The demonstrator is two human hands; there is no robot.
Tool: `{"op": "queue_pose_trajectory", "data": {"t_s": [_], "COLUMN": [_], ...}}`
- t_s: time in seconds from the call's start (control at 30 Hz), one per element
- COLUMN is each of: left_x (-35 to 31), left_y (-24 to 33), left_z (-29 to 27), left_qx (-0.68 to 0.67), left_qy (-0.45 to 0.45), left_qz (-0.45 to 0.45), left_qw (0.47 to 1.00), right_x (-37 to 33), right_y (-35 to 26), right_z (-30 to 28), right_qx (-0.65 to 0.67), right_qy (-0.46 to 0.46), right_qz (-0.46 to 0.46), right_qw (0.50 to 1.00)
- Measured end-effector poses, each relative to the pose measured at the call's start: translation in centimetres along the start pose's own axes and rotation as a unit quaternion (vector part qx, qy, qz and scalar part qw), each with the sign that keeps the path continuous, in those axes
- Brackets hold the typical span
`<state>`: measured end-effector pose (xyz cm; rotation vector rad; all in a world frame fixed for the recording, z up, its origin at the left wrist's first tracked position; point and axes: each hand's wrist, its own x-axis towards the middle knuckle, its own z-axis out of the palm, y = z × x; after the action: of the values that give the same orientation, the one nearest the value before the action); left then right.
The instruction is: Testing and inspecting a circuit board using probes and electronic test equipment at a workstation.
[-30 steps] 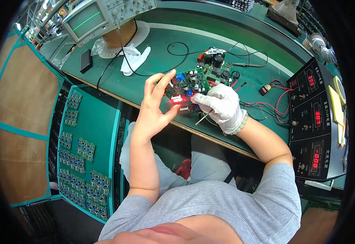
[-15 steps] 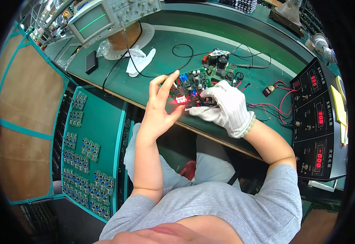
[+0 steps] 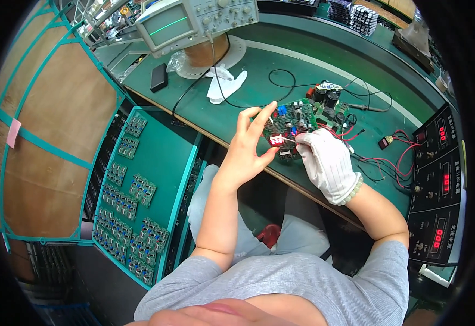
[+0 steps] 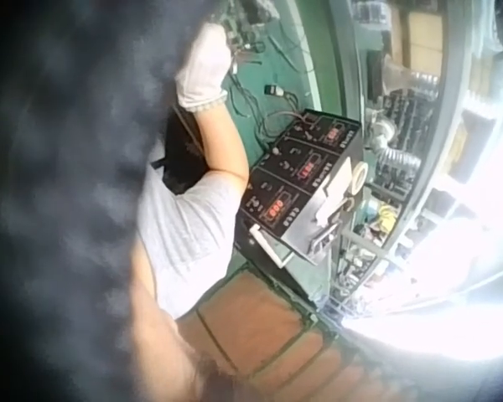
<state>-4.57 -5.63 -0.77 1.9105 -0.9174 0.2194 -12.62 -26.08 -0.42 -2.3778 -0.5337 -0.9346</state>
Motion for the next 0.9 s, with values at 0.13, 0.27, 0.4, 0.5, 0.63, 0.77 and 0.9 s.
{"op": "queue_pose_trajectory", "data": {"t_s": [0.13, 0.27, 0.4, 0.5, 0.63, 0.77, 0.9], "left_x": [0.2, 0.2, 0.2, 0.2, 0.2, 0.2, 0.2], "left_y": [-0.1, -0.3, -0.2, 0.1, 0.4, 0.4, 0.4], "left_z": [0.0, -0.2, -0.1, 0.0, -0.1, 0.0, 0.2], "left_qx": [0.006, 0.012, 0.002, 0.001, 0.014, 0.029, 0.031], "left_qy": [0.004, 0.004, -0.006, -0.009, -0.008, -0.007, -0.006], "left_qz": [0.007, 0.015, 0.011, -0.001, -0.003, 0.0, 0.002], "left_qw": [1.0, 1.0, 1.0, 1.0, 1.0, 1.0, 1.0], "right_x": [0.2, 0.1, 0.0, 0.1, 0.2, 0.2, 0.4], "right_y": [0.2, 0.2, 0.7, 0.8, 0.8, 0.7, 0.5], "right_z": [0.0, -0.3, -0.3, -0.2, -0.4, -0.9, -1.4], "right_qx": [-0.007, -0.025, -0.035, -0.042, -0.068, -0.092, -0.107], "right_qy": [0.006, -0.009, 0.0, 0.014, 0.013, -0.008, -0.031], "right_qz": [-0.013, 0.002, -0.018, -0.027, -0.038, -0.04, -0.041], "right_qw": [1.0, 1.0, 0.999, 0.999, 0.997, 0.995, 0.993]}}
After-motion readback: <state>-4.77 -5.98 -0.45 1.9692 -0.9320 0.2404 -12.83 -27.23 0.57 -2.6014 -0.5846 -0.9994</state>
